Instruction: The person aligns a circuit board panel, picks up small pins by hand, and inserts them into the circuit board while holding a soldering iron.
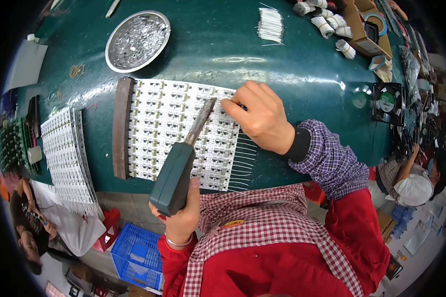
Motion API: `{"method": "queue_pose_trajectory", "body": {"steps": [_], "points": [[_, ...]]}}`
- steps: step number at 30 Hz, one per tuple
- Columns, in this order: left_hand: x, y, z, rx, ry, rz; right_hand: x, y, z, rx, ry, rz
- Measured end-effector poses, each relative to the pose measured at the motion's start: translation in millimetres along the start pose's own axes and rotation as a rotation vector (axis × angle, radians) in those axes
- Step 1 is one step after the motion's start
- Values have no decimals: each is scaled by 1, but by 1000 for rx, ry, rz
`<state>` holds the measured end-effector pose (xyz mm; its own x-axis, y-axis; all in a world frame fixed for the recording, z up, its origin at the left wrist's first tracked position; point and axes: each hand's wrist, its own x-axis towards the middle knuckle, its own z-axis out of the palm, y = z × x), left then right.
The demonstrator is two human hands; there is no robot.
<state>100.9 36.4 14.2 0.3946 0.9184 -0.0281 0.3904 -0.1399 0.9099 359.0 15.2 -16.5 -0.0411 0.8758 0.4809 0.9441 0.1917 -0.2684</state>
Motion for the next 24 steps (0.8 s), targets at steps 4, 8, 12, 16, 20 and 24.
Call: {"method": "queue_pose_trajectory", "body": {"steps": [4, 8, 12, 16, 20, 24], "points": [[-17, -16, -7, -130, 83, -94, 2, -3, 5, 11, 21, -13], [-13, -16, -7, -94, 81, 95, 0, -1, 2, -13, 23, -3], [-13, -2, -4, -86, 95, -97, 0, -2, 3, 0, 35, -7], [-15, -3, -5, -133, 124, -149, 1, -4, 3, 16, 82, -39], [-14, -8, -6, -108, 120, -137, 0, -5, 6, 6, 62, -38], [-11, -9, -1, -105, 139, -38, 1, -6, 7, 9, 50, -36]]}}
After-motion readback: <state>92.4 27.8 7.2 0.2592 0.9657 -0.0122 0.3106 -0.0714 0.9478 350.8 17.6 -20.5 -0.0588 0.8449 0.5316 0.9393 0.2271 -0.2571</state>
